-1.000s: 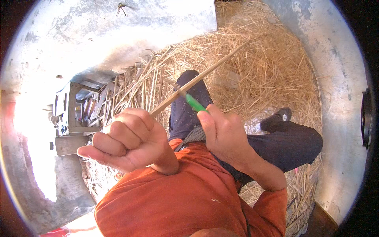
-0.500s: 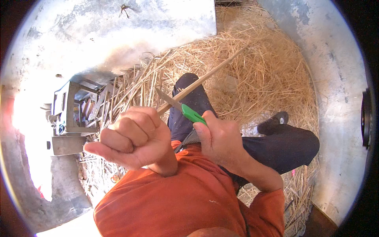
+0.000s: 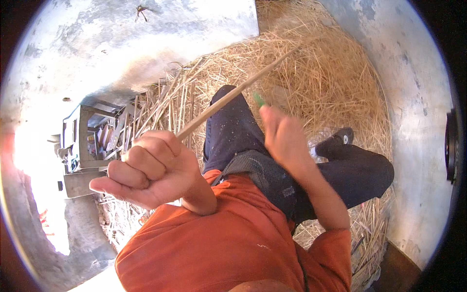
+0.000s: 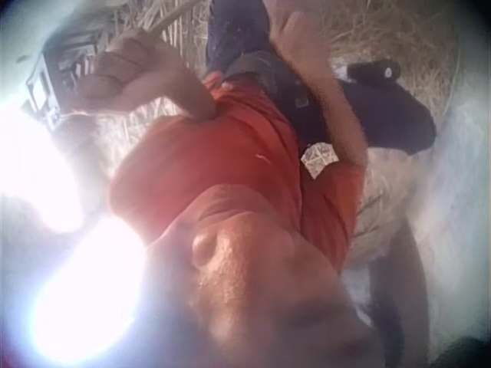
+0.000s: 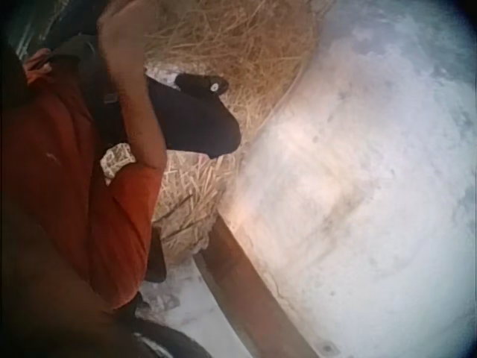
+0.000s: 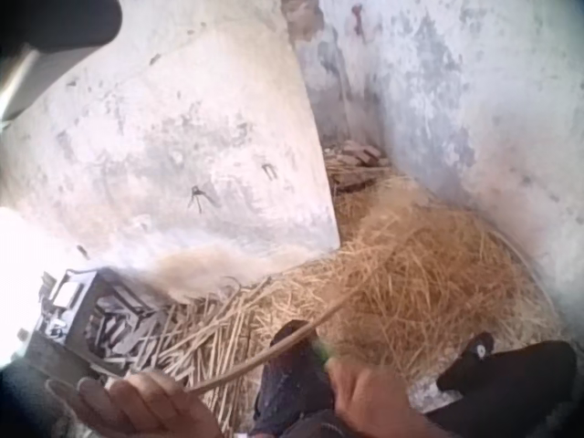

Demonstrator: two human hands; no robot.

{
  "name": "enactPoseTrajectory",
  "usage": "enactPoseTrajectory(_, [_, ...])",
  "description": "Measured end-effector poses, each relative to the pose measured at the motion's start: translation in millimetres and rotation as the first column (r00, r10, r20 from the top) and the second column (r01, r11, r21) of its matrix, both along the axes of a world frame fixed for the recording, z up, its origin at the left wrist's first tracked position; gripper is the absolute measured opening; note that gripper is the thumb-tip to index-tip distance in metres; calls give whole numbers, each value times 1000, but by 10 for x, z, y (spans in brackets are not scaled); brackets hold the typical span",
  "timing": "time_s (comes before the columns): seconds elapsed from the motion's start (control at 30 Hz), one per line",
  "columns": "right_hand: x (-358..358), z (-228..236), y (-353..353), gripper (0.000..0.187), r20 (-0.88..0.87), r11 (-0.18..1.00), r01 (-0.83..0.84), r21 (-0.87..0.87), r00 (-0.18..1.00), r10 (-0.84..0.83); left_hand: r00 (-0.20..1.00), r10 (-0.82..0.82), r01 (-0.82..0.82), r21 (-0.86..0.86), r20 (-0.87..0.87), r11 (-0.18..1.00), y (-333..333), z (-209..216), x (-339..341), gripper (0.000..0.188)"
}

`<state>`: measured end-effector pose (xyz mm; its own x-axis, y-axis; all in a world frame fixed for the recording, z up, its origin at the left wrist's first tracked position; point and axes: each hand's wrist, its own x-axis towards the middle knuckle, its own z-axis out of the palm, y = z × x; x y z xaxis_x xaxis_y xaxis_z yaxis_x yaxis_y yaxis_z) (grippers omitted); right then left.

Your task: The person sits on a straw-covered floor and uses a small knife to shave and smooth a long thin wooden stick held by hand.

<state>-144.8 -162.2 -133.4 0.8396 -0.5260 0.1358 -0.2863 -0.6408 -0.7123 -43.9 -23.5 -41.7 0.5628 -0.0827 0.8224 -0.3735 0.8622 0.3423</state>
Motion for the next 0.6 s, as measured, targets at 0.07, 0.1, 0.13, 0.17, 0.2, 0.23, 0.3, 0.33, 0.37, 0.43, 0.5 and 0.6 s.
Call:
enactPoseTrajectory(0.07, [42,-278,-204,40,-18,996,91,5,996,-91,999,34,-34,4,16,999,18,8,-16,52])
enactPoseTrajectory(0.1, [32,-215,-165,40,7,998,66,16,998,-67,998,54,-54,1,22,999,26,-10,-13,52])
enactPoseTrajectory(0.13, [27,-79,-85,40,34,999,29,22,999,-30,999,27,-27,11,29,1000,26,6,-34,52])
enactPoseTrajectory(0.17, [29,11,-11,39,61,1000,-11,28,998,9,999,22,-22,0,24,1000,1,4,-35,51])
enactPoseTrajectory(0.2, [40,31,70,39,167,993,-91,72,983,78,999,21,-21,4,26,1000,-3,22,-46,51])
enactPoseTrajectory(0.23, [62,21,77,38,177,996,-85,33,981,77,999,20,-20,10,29,1000,-7,33,-52,51])
enactPoseTrajectory(0.3, [94,-80,-11,37,196,998,-50,-40,979,57,1000,7,-7,0,6,1000,-24,5,-14,51])
enactPoseTrajectory(0.33, [128,-170,-106,35,210,1000,-12,-9,978,14,1000,17,-17,-1,-8,1000,14,1,-9,51])
enactPoseTrajectory(0.37, [171,-224,-167,35,85,1000,15,2,996,-15,999,26,-26,-1,-22,1000,56,1,-9,51])
enactPoseTrajectory(0.43, [222,-225,-289,36,-169,994,108,-5,980,-107,999,33,-33,1,-9,999,58,-8,13,51])
enactPoseTrajectory(0.5, [165,-86,-85,40,111,998,-38,45,993,32,999,41,-41,-9,-4,999,36,-7,-3,51])
enactPoseTrajectory(0.6, [216,-237,-115,44,300,999,-38,-28,953,45,1000,24,-24,-22,-20,999,6,-26,51,51])
